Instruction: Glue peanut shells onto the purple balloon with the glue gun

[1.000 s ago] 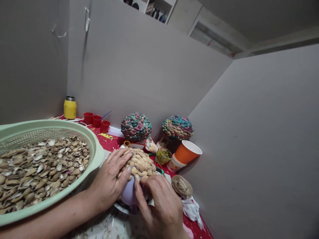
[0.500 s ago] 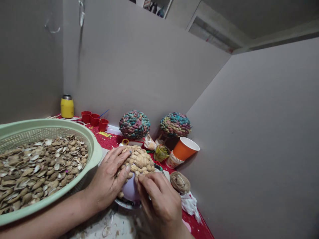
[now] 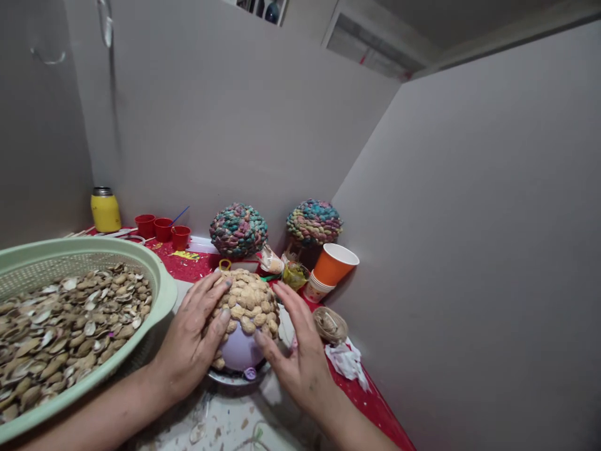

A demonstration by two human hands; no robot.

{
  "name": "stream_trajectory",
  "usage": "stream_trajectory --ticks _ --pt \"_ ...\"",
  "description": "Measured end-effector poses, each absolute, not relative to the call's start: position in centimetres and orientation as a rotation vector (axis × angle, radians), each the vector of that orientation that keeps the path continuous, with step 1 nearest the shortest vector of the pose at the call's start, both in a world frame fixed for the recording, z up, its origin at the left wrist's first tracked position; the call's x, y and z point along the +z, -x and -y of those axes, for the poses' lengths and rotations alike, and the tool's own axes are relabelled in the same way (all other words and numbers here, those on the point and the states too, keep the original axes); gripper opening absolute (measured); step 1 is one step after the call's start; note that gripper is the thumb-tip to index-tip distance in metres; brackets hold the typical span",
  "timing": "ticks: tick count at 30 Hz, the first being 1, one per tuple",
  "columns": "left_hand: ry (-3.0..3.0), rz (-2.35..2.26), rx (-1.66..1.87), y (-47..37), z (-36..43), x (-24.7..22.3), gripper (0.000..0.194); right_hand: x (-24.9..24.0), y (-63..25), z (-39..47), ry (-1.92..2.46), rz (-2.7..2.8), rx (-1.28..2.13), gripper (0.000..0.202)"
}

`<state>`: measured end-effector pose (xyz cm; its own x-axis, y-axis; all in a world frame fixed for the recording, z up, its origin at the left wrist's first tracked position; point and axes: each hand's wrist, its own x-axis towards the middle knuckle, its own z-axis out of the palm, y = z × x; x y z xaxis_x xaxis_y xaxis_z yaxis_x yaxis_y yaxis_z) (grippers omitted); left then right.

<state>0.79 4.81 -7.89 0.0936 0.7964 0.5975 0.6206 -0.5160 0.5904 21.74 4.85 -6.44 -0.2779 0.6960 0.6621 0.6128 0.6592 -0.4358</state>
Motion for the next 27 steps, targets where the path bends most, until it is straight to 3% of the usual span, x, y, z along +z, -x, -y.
stream_trajectory --ticks 4,17,27 --pt "-2.172 -1.431 1.353 -0.7 -4.8 -8.0 0.042 -7.0 -21.1 -5.0 1.058 2.052 0.217 0.073" --pt "-2.231 -1.406 1.353 -0.5 -4.9 -8.3 0.043 -6.3 -20.5 -5.4 0.982 2.019 0.268 0.057" --pt "-2.239 -1.415 1.380 -0.5 -4.9 -8.2 0.043 -6.1 -20.4 -5.3 0.996 1.976 0.312 0.062"
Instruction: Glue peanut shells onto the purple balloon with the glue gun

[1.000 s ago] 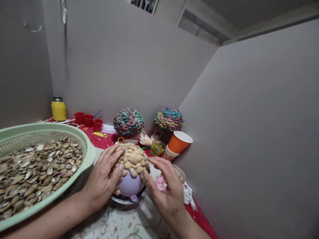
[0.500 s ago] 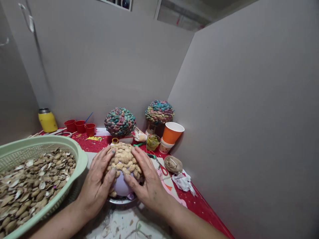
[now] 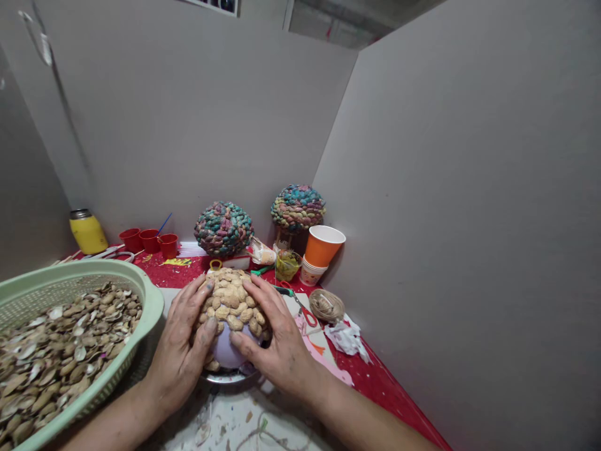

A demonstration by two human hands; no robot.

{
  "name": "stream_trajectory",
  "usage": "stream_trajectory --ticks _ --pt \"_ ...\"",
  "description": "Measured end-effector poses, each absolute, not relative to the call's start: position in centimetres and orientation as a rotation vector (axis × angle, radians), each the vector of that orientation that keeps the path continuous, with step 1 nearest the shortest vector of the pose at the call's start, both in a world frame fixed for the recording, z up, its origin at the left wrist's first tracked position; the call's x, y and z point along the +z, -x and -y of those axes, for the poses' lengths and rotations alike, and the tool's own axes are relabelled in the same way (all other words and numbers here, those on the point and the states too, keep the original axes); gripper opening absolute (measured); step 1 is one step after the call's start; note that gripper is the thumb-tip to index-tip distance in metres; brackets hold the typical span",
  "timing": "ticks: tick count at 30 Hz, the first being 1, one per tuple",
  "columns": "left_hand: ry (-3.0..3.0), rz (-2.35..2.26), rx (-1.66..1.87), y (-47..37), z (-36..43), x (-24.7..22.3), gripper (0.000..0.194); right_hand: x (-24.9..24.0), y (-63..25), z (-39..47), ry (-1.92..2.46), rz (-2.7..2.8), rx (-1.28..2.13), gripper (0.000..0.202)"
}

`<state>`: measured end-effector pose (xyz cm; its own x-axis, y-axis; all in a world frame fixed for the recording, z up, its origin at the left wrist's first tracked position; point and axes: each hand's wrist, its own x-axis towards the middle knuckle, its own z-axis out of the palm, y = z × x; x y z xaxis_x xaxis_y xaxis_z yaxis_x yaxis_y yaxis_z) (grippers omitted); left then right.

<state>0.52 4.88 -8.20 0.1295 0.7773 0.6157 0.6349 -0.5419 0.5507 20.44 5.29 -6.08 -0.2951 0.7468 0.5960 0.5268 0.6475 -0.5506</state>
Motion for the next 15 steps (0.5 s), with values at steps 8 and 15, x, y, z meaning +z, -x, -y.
stream_trajectory --ticks 8,15 --pt "-2.230 -1.409 1.378 -0.63 -4.77 -8.19 0.042 -6.64 -20.28 -5.38 0.993 1.944 0.340 0.052" --pt "-2.201 -1.404 1.376 -0.56 -4.81 -8.37 0.042 -6.61 -19.94 -5.41 0.989 1.928 0.324 0.051"
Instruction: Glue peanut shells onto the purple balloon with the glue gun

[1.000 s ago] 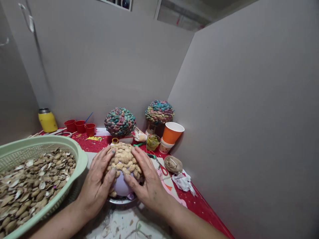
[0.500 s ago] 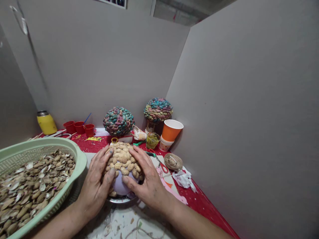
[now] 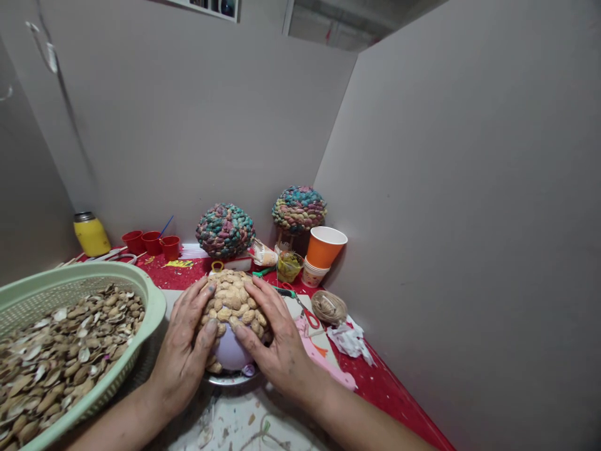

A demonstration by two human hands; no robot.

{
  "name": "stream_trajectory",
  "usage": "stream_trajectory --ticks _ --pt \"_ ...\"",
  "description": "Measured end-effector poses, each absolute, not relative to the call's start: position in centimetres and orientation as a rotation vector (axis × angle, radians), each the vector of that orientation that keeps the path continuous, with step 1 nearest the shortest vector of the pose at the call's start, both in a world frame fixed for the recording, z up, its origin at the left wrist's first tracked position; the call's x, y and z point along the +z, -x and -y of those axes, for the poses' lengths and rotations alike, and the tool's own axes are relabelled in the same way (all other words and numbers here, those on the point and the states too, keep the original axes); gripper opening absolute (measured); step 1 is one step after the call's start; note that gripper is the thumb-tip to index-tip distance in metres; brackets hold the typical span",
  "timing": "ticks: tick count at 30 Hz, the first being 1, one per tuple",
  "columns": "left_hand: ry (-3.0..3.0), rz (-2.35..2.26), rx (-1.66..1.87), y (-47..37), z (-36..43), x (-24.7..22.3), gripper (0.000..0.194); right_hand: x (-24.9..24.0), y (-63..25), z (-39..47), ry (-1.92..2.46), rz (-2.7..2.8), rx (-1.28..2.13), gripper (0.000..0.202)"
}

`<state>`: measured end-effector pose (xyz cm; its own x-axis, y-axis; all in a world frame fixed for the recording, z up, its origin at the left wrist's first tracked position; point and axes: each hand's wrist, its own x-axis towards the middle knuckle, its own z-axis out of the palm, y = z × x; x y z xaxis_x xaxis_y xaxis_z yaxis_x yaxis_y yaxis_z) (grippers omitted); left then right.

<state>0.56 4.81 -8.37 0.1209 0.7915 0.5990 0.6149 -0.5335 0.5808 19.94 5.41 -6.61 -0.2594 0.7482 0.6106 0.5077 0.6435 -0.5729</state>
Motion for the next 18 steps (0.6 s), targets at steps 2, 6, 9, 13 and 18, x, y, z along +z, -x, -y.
stream_trajectory --ticks 2,6,9,13,18 --pt "-2.200 -1.400 1.383 -0.6 -4.8 -8.4 0.042 -6.7 -19.9 -5.5 0.981 1.920 0.316 0.050" --pt "-2.220 -1.374 1.390 -0.5 -4.8 -8.5 0.045 -6.8 -20.0 -5.6 0.969 1.910 0.332 0.050" --pt "-2.223 -1.384 1.407 -0.4 -4.8 -8.8 0.049 -6.5 -20.6 -5.6 0.965 1.916 0.383 0.053" --pt "-2.252 -1.389 1.566 -0.5 -4.2 -9.0 0.056 -4.6 -22.3 -5.6 1.004 1.876 0.326 0.047" --pt "-2.672 -0.842 1.710 -1.1 -2.0 -8.9 0.057 -2.1 -26.4 -5.6 1.218 1.917 0.183 0.035"
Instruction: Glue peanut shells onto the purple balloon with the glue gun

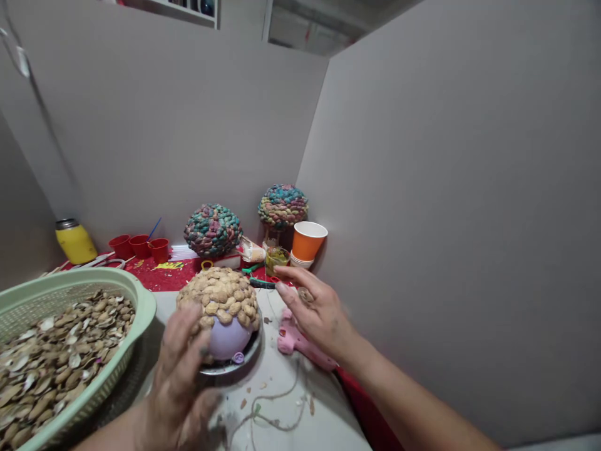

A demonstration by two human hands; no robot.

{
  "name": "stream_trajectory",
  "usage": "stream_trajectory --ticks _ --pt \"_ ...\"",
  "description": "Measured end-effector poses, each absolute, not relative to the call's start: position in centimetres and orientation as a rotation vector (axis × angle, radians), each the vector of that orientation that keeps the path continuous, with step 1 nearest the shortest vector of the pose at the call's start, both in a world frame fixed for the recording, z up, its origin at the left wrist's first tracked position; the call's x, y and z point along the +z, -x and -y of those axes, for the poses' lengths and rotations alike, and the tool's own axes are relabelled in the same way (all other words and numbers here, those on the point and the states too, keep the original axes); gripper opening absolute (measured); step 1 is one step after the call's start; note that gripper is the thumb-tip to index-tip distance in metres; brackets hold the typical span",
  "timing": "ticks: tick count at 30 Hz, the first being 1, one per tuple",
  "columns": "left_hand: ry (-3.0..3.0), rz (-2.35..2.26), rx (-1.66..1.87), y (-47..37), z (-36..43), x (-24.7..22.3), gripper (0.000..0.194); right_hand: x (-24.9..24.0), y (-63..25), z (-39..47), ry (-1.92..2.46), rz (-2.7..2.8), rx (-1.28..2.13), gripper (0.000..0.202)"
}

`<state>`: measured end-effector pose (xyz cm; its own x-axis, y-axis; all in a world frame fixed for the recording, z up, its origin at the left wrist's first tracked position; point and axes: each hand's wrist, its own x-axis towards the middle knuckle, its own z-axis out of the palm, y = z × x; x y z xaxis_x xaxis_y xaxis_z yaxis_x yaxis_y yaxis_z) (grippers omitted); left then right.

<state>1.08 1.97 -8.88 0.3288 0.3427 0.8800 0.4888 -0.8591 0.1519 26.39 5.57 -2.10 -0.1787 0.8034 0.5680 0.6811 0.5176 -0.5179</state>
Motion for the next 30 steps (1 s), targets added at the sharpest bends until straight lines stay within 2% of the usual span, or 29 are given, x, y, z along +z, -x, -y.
stream_trajectory --ticks 4,7,11,14,16,20,25,30 --pt "2.630 0.178 -1.295 -1.8 -0.6 -8.8 0.041 -3.0 -29.6 -4.9 1.521 2.122 0.216 0.029" --pt "2.720 0.031 -1.144 -2.2 -0.2 -8.5 0.026 -5.2 -30.9 -4.0 1.667 2.187 0.250 0.021" --pt "2.710 -0.007 -1.090 -2.5 -0.2 -8.6 0.031 -8.1 -31.3 -3.2 1.765 2.208 0.295 0.021" --pt "2.733 -0.011 -1.078 -2.7 -0.3 -9.0 0.029 -9.6 -31.3 -3.1 1.748 2.181 0.335 0.034" --pt "2.753 -0.017 -1.067 -2.8 -0.3 -9.1 0.029 -10.3 -31.3 -3.1 1.710 2.146 0.368 0.038" --pt "2.760 0.008 -1.042 -2.8 -0.4 -9.0 0.029 -10.7 -31.7 -3.1 1.597 2.037 0.497 0.034" --pt "2.769 0.022 -1.029 -2.6 -0.6 -8.6 0.025 -9.3 -33.2 -2.8 1.413 1.818 0.750 0.036" --pt "2.797 0.068 -1.017 -2.2 -0.9 -9.0 0.030 -7.4 -32.9 -2.2 0.927 0.978 1.291 0.052"
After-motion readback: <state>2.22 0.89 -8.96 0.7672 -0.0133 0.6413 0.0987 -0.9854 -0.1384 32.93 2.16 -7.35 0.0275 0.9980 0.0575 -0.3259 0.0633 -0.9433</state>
